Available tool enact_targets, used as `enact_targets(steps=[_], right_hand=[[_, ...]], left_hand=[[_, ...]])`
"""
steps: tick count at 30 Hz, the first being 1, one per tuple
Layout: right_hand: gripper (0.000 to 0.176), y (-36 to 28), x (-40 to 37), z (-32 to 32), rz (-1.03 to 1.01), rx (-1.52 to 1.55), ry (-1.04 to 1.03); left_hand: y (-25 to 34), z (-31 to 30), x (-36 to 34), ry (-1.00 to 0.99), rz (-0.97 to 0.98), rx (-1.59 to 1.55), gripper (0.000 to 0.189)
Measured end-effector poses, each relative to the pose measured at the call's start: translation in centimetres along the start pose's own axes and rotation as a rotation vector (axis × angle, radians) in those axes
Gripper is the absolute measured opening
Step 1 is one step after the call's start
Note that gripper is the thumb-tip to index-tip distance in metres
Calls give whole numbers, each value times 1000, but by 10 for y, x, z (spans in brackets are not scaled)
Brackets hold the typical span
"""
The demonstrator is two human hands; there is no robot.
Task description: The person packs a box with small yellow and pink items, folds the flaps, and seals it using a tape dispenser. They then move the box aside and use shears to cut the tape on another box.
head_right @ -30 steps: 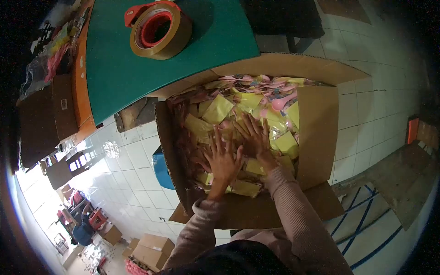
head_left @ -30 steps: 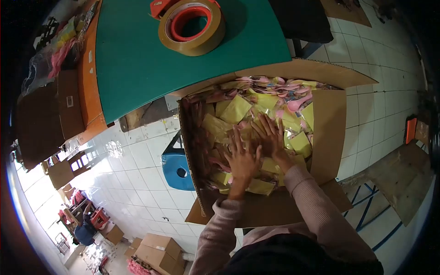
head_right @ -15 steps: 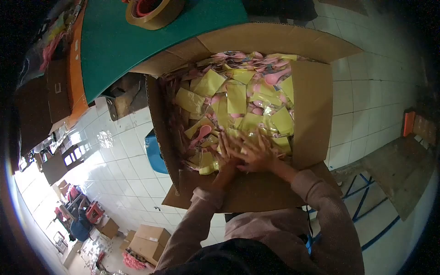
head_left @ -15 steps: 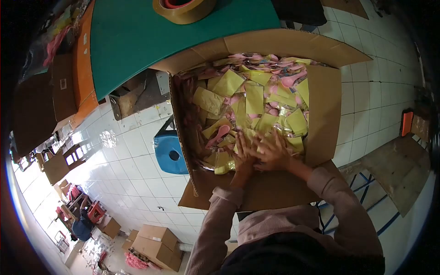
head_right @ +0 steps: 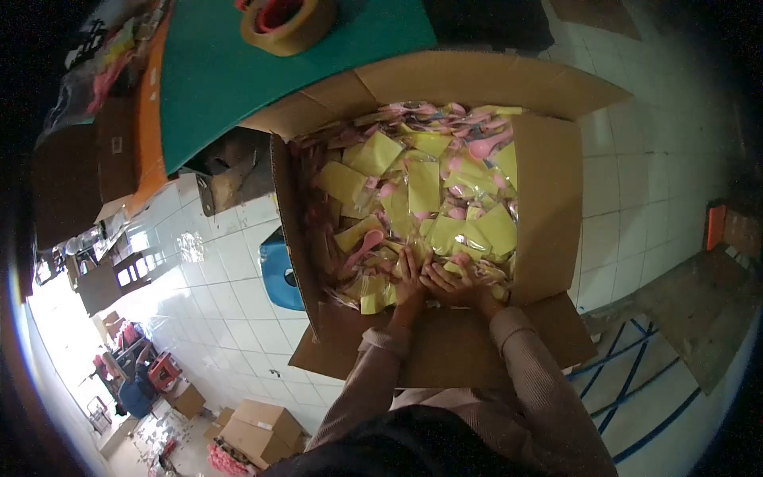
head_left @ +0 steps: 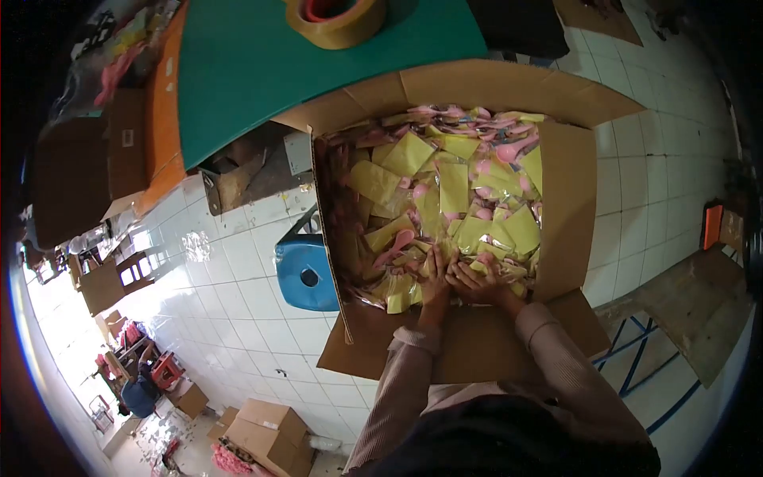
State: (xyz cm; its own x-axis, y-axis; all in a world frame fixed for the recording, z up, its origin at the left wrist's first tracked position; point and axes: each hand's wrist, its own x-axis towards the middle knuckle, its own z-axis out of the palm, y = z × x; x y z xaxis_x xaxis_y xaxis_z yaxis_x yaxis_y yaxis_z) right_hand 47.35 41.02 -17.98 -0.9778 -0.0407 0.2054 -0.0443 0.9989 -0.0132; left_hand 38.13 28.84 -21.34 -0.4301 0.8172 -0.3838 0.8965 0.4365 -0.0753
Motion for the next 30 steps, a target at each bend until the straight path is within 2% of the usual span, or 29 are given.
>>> enact_targets(steps=[2,4,5,6,7,8,10,11,12,13,14,15,16,18,21,24,26,27,28,29,30], right_hand=[[37,2,-1,-6,25,19,17],[46,3,2,-16,70,66,-11],[46,6,1,-27,71,64,-12],[49,15,-1,-44,126,332,-130],[53,23,-2,-54,182,599,-246],[53,28,5,-58,185,594,-245],[61,33,25,-60,419,447,-171],[65,34,37,-54,449,369,-201],[65,30,48,-45,449,365,-199],[64,26,58,-34,554,315,-173],[63,26,66,-25,657,265,-143],[61,27,70,-19,686,235,-255],[61,29,72,-13,689,231,-244],[59,32,72,-4,701,216,-272],[58,31,73,-2,716,230,-253],[57,35,79,-14,698,229,-180],[56,38,88,-37,667,260,-257],[56,43,85,-50,667,263,-259],[54,57,74,-64,514,389,-164],[53,77,61,-76,355,509,-66],[52,97,45,-87,573,572,-81]], left_hand=[[-7,-27,2,102,-25,-21,65],[-28,-78,1,-66,53,-504,77],[-43,-137,8,-304,39,-469,81],[-60,-134,14,-299,42,-473,81],[-79,-125,20,-380,-50,-632,76],[-91,-133,29,-462,-142,-787,70],[-95,-165,37,-78,-571,-678,56],[-99,-163,51,-73,-570,-681,56],[-104,-155,68,277,-491,-757,55],[-107,-145,81,627,-400,-818,54],[-109,-134,88,633,-398,-818,54],[-110,-122,94,588,-402,-544,55],[-111,-109,101,541,-400,-272,57],[-108,-91,110,528,-401,-256,61],[-104,-92,107,399,-488,-163,60],[-108,-108,109,392,-468,-259,58],[-120,-119,102,402,-323,-255,52],[-127,-135,83,400,-325,-254,52],[-139,-201,54,293,-155,-612,49],[-154,-234,33,180,22,-964,45],[-186,-211,13,254,193,-1053,41]])
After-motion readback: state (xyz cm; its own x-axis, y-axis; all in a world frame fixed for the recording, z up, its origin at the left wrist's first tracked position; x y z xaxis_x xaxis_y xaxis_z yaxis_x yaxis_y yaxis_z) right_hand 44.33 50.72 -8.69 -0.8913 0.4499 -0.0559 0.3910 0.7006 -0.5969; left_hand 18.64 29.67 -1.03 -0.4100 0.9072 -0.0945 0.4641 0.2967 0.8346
